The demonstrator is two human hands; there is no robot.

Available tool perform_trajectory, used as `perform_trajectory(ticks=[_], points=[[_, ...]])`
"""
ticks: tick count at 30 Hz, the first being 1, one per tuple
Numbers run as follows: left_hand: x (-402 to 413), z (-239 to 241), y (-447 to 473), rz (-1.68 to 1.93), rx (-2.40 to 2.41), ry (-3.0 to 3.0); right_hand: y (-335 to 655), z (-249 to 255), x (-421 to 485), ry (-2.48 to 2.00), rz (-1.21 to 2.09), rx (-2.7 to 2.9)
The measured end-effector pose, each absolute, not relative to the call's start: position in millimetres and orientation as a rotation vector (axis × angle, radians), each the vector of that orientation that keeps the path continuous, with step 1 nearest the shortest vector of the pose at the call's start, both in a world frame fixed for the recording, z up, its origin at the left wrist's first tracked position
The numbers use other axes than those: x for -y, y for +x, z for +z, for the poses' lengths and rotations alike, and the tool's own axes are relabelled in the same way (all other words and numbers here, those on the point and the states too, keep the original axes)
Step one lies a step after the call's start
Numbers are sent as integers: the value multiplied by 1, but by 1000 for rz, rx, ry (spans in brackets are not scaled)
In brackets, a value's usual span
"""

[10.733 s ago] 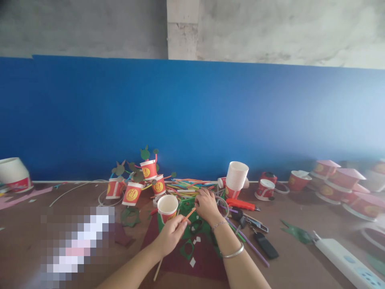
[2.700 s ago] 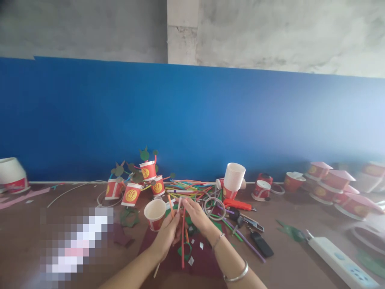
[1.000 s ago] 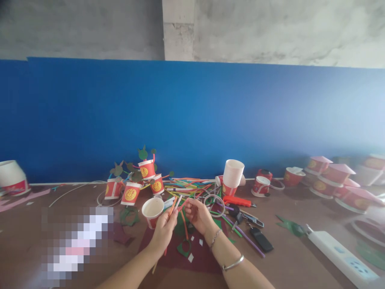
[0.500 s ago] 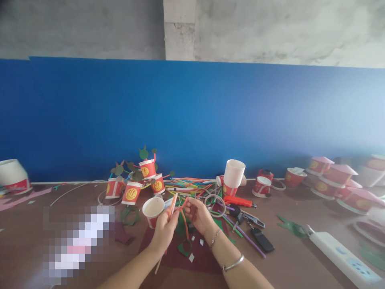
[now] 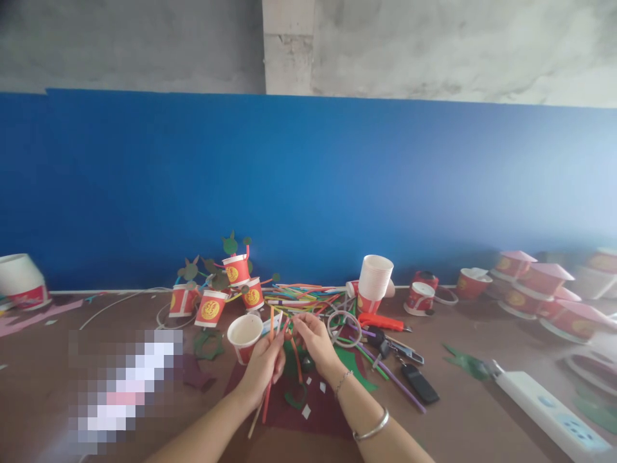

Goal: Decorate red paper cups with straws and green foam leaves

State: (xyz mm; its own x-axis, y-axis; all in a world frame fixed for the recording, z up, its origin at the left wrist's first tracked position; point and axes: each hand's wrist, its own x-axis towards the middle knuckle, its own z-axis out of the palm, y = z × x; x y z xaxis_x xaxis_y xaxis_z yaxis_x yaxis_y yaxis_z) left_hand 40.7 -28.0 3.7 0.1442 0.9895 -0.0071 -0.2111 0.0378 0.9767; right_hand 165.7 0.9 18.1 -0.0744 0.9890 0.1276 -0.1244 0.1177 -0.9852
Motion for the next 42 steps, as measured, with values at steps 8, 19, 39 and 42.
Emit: perform_trajectory(ticks=[8, 19, 39, 42], points=[[28, 5, 41, 1162, -957, 1081, 167, 20, 0, -975, 1156, 1304], [29, 6, 40, 1082, -981, 1099, 168, 14, -1, -1046, 836, 1583], [28, 8, 39, 1158, -951, 1162, 161, 18, 3, -956, 1077, 1287], [30, 11, 39, 1152, -977, 1182, 158, 17, 2, -937, 1311, 1058]])
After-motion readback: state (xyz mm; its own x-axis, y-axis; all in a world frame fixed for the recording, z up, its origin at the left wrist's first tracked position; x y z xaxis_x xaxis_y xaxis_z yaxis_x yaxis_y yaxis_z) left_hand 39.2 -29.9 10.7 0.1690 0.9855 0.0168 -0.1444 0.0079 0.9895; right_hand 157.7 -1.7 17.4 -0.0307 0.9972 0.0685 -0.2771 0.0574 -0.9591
